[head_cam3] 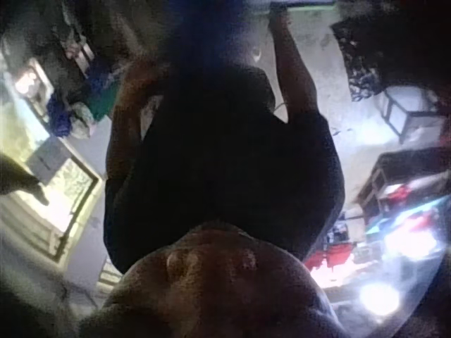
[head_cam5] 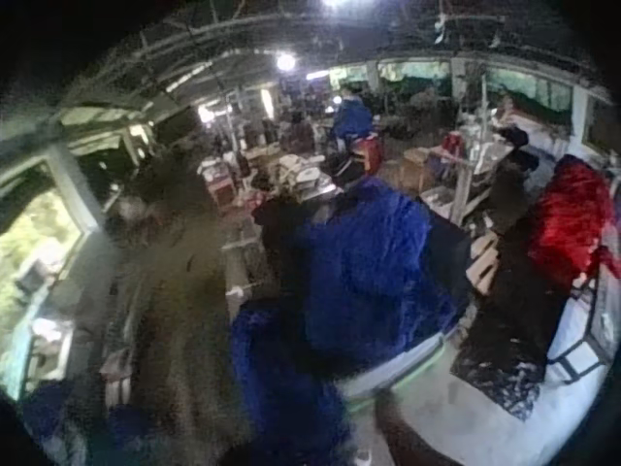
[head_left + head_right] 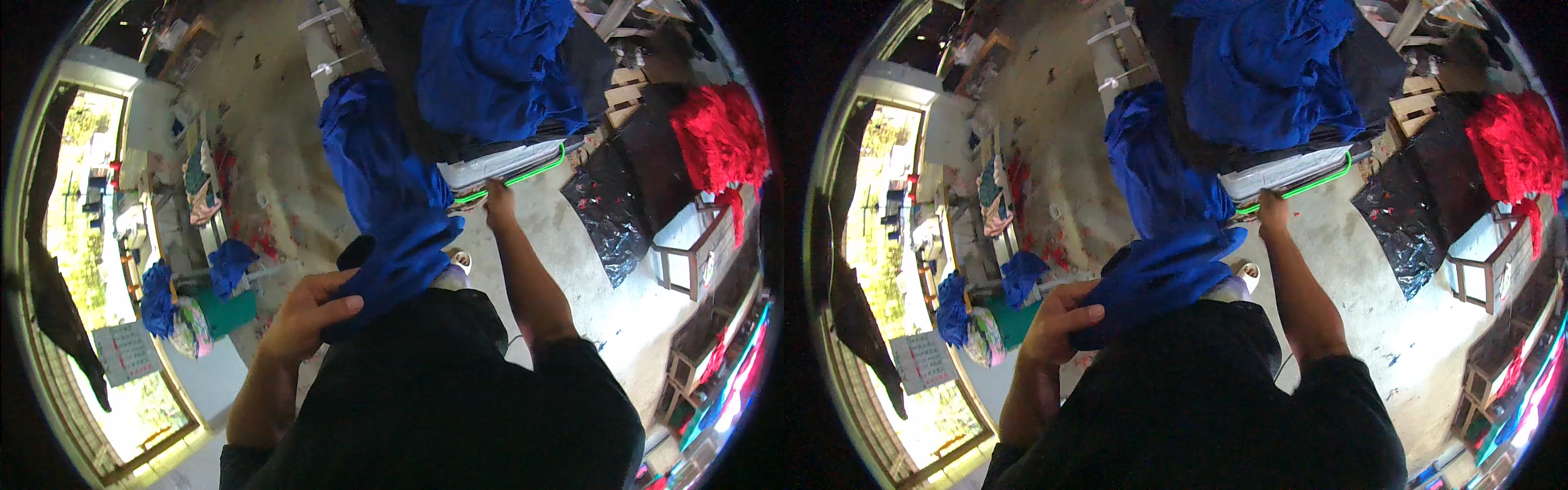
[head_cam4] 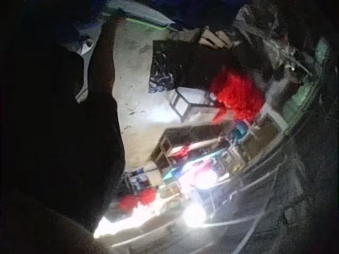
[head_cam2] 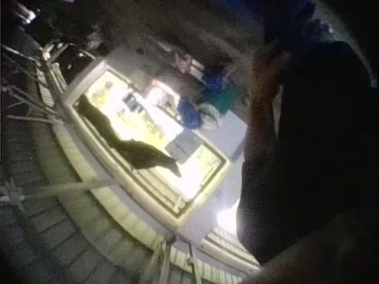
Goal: The person holds a blue garment and uses small scissors to trim loose threads and a red tag from the fabric. The person then picks up another blue garment and repeats the trimming process.
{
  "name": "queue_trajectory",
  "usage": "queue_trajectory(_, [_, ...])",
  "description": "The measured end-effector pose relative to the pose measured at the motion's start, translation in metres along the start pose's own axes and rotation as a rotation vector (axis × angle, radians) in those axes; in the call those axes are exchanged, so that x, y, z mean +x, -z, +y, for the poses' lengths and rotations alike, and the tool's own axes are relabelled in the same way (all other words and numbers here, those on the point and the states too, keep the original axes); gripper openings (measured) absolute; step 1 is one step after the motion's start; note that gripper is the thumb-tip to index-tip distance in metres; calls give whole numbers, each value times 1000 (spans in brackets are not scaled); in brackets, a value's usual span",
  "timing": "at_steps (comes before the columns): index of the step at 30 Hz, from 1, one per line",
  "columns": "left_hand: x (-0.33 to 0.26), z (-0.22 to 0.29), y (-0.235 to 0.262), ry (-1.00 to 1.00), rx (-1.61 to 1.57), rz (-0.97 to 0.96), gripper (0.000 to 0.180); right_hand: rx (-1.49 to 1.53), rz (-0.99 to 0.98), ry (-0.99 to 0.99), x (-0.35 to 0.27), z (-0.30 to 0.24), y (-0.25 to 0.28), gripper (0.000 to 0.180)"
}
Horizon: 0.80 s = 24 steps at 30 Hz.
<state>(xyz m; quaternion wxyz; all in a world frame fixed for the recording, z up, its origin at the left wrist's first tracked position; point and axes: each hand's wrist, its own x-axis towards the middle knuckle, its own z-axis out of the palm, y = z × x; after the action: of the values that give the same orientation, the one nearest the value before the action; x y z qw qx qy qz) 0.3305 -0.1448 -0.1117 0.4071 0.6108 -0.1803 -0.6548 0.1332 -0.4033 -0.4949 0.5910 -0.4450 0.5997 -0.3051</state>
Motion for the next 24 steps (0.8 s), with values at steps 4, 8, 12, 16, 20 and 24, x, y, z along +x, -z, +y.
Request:
queue_trajectory(4, [0, 9, 39, -62, 241, -201, 46, 214, -657, 228, -181, -175, -13, 29])
queue_trajectory(8, [-9, 54, 49, -58, 414, -433, 41, -4, -1108, 400, -254, -262, -14, 28])
queue_trajectory(12, [-28, 95, 64, -161, 639, -653, 39, -178, -1170, 596, -272, -292, -23, 31])
queue_trajectory(16, [-43, 109, 84, -193, 640, -769, 39, -170, -973, 620, -318, -305, -18, 29])
queue_trajectory(20, [-61, 120, 90, -187, 671, -785, 41, -152, -724, 719, -357, -305, -21, 25])
queue_trajectory(24, [-76, 134, 94, -243, 773, -808, 43, -123, -630, 747, -375, -298, -24, 23])
